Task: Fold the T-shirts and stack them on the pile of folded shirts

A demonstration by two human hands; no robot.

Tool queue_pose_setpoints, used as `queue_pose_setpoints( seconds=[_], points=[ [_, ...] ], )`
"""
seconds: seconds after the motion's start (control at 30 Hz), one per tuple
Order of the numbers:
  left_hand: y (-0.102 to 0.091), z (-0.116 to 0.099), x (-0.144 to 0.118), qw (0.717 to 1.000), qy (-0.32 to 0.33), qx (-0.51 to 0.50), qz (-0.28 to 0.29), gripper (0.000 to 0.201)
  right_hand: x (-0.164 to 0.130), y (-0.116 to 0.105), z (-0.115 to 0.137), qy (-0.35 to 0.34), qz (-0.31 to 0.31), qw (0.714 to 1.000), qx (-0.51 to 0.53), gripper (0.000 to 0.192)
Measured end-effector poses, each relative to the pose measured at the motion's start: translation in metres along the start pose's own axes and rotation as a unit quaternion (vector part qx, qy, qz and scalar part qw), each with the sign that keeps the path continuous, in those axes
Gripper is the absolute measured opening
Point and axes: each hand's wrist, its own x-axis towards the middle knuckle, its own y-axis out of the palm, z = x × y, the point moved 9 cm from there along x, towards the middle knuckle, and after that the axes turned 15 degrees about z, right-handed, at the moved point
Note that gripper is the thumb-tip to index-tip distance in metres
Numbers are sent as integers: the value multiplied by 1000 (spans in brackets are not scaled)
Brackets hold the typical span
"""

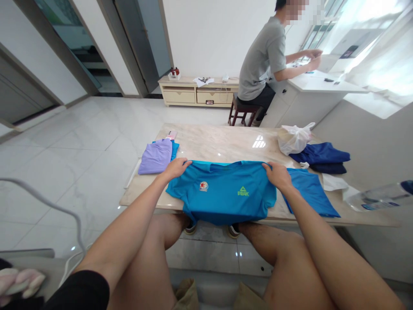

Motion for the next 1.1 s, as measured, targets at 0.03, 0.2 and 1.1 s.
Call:
queue_pose_setpoints(
  seconds=[0.03, 0.2, 1.1],
  points=[
    [6, -5, 0, 1000, 17, -17, 17, 43, -2, -1, 2, 0, 1, 1000, -2, 49],
    [-4, -22, -27, 998, 42, -31, 16, 35, -28, -5, 24, -53, 32, 998, -28, 44],
    [-130, -52, -323, 913, 20, -53, -403, 27, -246, -145, 15, -145, -349, 924, 54, 56]
  ],
)
